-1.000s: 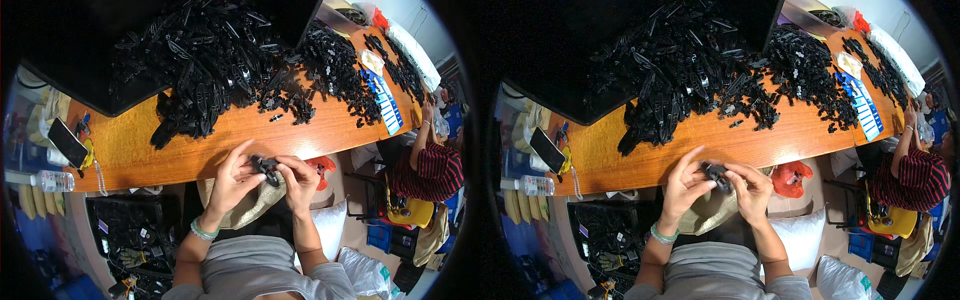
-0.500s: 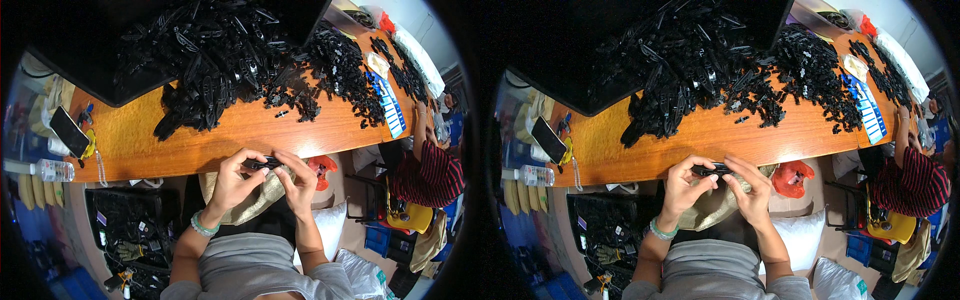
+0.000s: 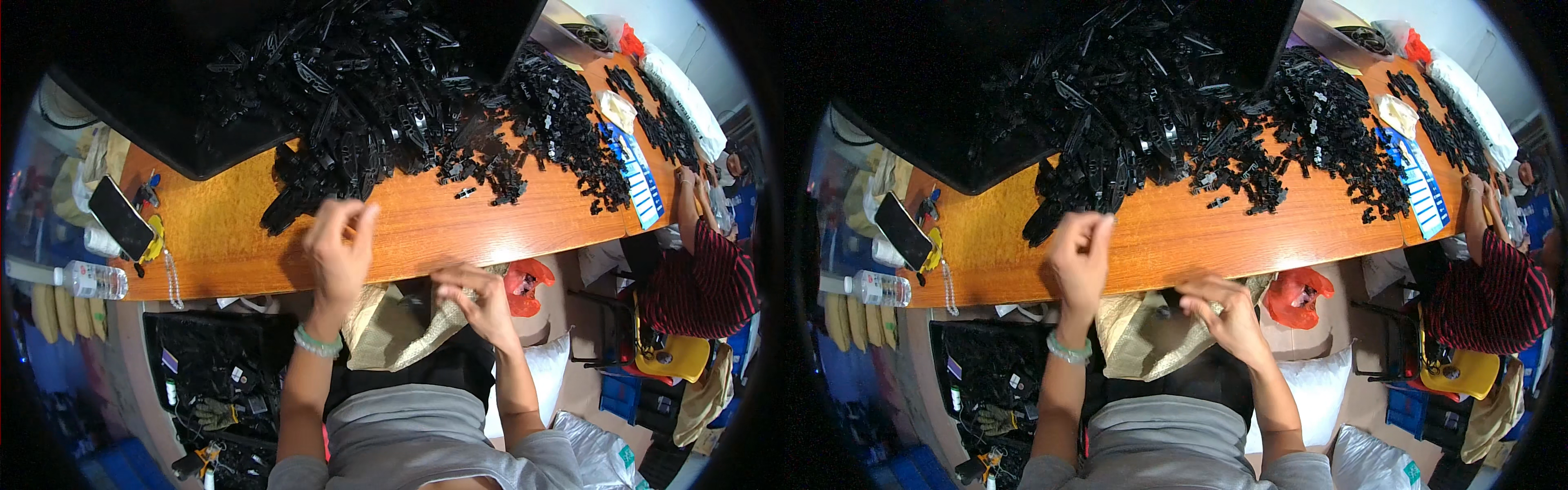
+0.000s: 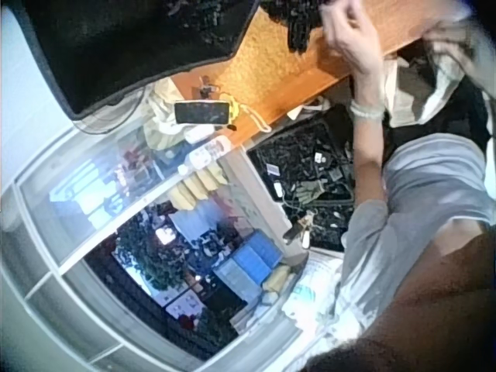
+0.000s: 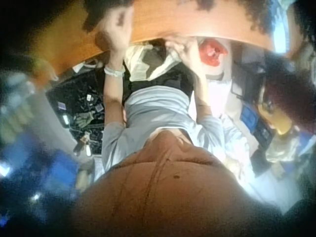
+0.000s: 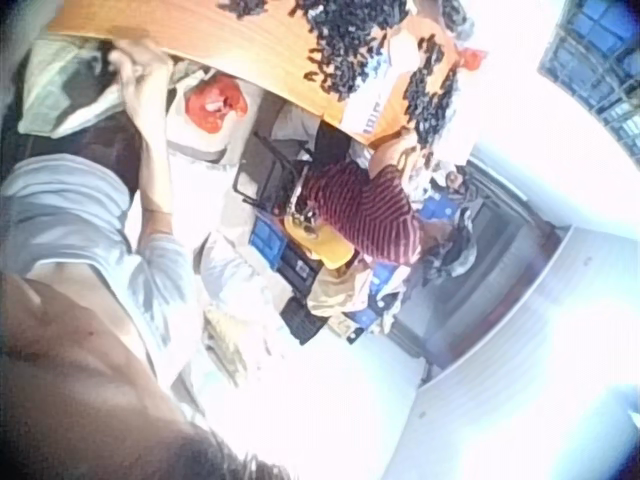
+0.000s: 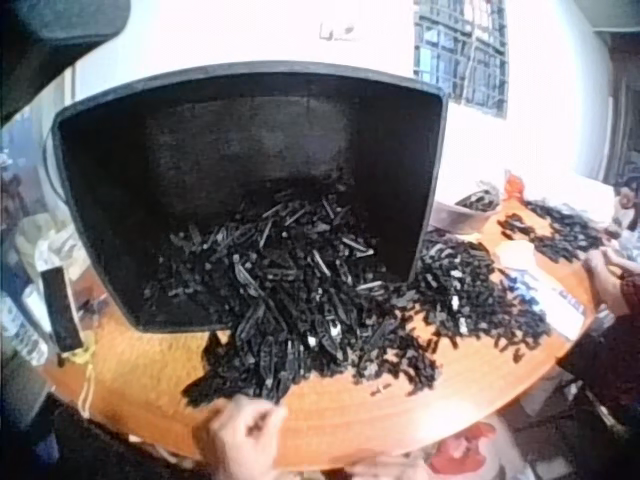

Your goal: The person assembles plastic components by taking small plastic clips and inserting them into larger plastic pieces by hand.

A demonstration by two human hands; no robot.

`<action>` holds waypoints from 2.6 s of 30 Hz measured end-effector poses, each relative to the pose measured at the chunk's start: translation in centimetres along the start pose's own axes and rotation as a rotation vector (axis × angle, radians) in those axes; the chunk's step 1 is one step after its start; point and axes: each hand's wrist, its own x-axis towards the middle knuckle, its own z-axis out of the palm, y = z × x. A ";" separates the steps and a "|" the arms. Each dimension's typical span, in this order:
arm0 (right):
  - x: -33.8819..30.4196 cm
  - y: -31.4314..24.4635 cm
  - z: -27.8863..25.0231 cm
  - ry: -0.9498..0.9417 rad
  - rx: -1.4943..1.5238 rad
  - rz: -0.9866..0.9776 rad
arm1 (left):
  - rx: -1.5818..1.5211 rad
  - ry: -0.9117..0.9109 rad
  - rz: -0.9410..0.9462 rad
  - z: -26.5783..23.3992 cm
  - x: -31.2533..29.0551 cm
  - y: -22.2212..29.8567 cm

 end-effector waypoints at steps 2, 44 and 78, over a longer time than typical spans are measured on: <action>1.6 1.3 0.6 0.222 -0.182 -0.093 | 0.397 0.086 0.050 -0.1 3.0 -0.6; 2.0 -2.3 1.7 0.328 0.220 -0.112 | -0.640 -0.468 -0.345 -0.1 -2.4 3.8; 8.5 4.0 0.2 0.392 -0.624 -0.263 | -0.245 -0.253 -0.226 1.1 -2.9 -0.2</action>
